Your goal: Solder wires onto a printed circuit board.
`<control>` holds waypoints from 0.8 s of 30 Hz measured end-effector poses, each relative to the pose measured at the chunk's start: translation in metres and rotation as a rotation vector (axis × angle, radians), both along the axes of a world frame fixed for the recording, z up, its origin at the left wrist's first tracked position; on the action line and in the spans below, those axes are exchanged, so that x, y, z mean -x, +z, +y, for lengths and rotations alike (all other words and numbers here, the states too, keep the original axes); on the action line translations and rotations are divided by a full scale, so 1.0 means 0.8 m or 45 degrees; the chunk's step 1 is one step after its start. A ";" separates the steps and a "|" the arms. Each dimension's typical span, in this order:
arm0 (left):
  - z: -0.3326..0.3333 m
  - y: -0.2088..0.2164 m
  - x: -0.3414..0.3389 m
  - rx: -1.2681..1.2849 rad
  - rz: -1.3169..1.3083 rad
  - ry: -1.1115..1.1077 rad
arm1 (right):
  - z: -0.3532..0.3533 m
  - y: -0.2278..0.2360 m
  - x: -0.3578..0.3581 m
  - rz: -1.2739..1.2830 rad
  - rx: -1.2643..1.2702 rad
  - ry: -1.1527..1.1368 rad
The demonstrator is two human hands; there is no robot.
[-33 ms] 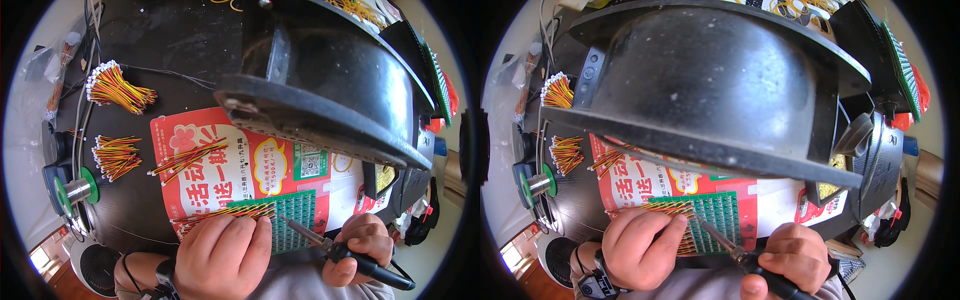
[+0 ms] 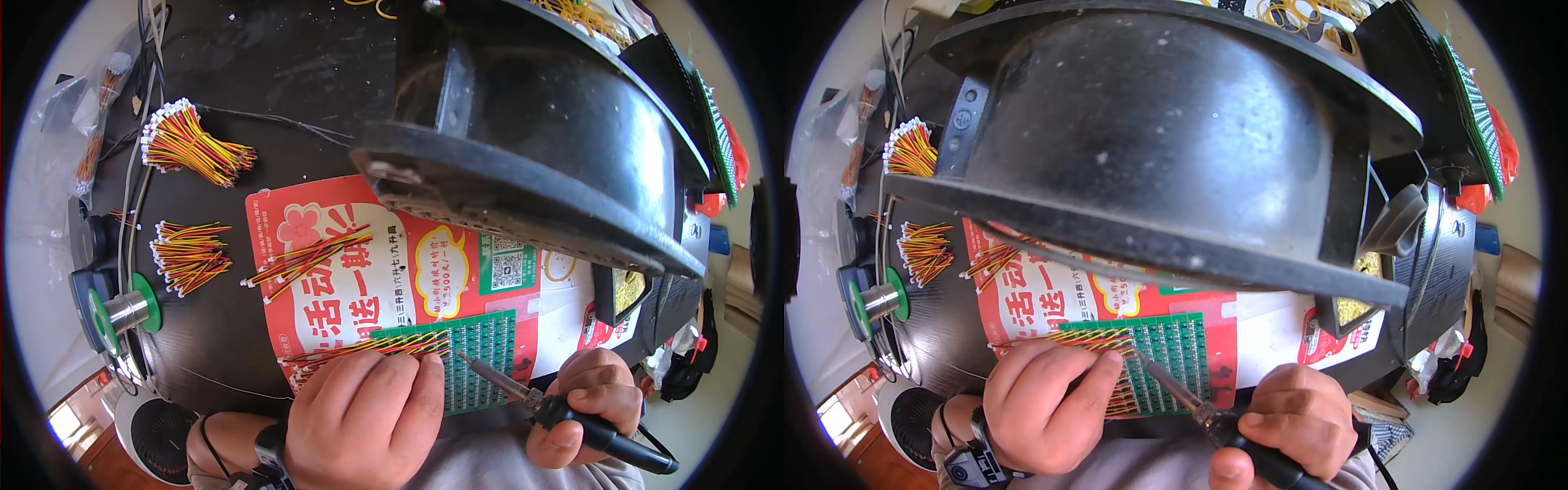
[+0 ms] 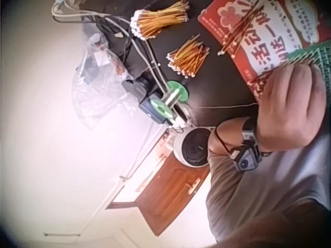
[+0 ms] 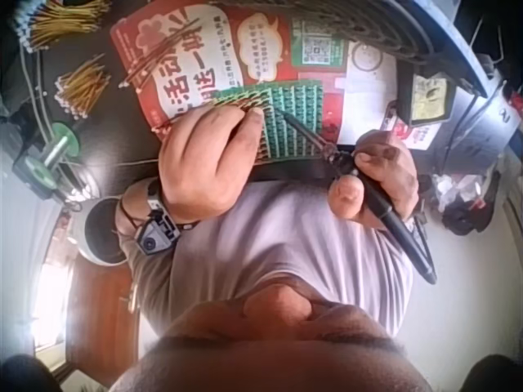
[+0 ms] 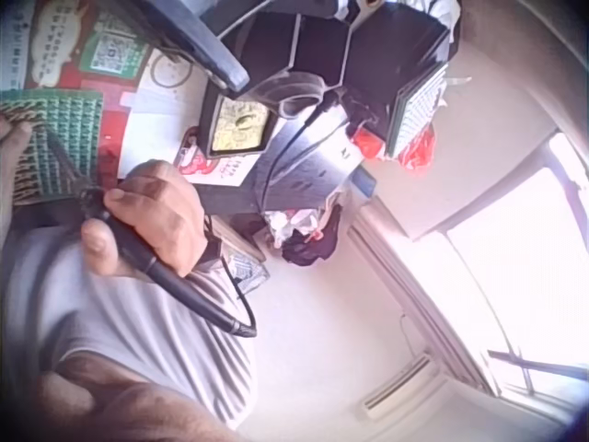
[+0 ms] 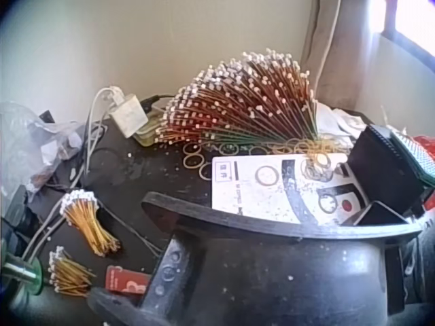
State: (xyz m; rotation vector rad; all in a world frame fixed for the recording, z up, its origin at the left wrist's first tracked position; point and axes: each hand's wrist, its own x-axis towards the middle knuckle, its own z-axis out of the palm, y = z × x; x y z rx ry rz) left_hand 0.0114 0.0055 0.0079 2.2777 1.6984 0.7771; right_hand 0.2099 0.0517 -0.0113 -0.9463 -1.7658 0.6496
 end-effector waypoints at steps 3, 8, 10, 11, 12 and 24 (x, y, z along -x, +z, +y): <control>0.001 0.001 -0.002 -0.053 -0.023 0.039 | 0.001 0.000 0.000 0.001 -0.001 0.028; -0.012 -0.007 -0.006 -0.025 -0.080 0.085 | 0.002 0.001 -0.001 -0.001 0.007 0.052; -0.014 -0.010 -0.006 -0.022 -0.116 0.106 | 0.001 0.001 0.001 -0.018 0.016 0.063; -0.013 -0.010 -0.006 -0.021 -0.116 0.106 | 0.001 0.001 0.000 -0.014 0.015 0.059; -0.012 -0.009 -0.006 -0.019 -0.108 0.097 | 0.001 0.000 0.000 -0.011 0.015 0.055; -0.013 -0.009 -0.005 0.002 -0.113 0.088 | 0.003 0.001 0.000 -0.025 0.016 0.100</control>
